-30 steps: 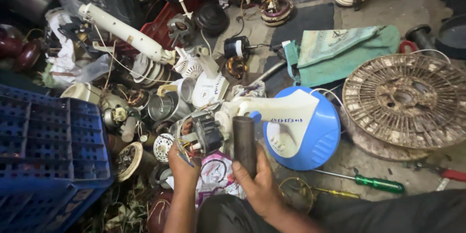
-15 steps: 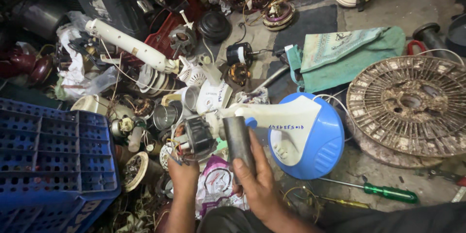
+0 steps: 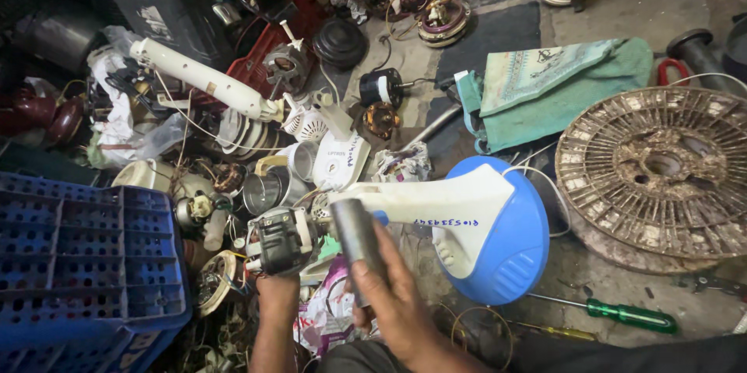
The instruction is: The person is repairing a small electrical motor, likely from a fan. They use a hammer to tap the motor housing and a screwdriver to adjust internal components and wires.
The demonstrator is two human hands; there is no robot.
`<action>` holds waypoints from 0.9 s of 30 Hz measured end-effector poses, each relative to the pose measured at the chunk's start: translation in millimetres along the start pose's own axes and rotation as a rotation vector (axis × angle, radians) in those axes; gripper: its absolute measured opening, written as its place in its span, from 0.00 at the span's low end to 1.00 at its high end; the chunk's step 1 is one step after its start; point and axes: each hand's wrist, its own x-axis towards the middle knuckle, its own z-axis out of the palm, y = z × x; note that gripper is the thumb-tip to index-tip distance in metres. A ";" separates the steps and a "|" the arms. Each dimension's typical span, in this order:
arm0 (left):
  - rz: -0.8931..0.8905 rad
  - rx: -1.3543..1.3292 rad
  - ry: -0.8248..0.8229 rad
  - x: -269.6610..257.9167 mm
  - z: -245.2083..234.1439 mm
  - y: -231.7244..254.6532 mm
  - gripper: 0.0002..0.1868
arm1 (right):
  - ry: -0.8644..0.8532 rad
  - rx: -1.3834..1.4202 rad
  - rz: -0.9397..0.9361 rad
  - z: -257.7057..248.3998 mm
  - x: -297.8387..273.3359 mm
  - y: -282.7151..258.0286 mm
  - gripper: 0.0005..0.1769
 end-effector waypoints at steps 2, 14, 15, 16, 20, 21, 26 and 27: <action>-0.013 -0.074 -0.021 0.5 7.6 -10.8 0.16 | 0.043 0.028 -0.165 -1.5 1.0 2.7 0.40; -0.079 -0.172 0.113 13.2 -10.9 57.6 0.25 | 0.028 -0.177 -0.267 -2.7 -1.7 17.7 0.41; -0.112 -0.236 0.113 12.1 -8.9 61.3 0.25 | -0.006 -0.230 -0.212 -5.1 -4.3 16.8 0.41; -0.148 -0.298 0.106 9.3 -9.2 63.4 0.26 | -0.035 -0.281 -0.151 -4.7 -9.3 16.8 0.41; 0.092 -0.256 0.238 9.0 -14.8 67.5 0.29 | 0.166 -0.042 -0.432 12.1 -13.9 12.3 0.43; 0.121 -0.208 0.239 -2.0 -19.8 67.4 0.28 | 0.082 -0.130 -0.226 12.2 -15.4 11.6 0.42; 0.183 0.062 0.190 0.5 -15.1 79.7 0.24 | 0.085 -0.125 -0.007 -17.0 3.1 -19.4 0.40; 0.201 0.101 0.172 -10.4 -14.0 80.7 0.23 | 0.139 -0.065 -0.032 -26.8 -6.9 -18.6 0.40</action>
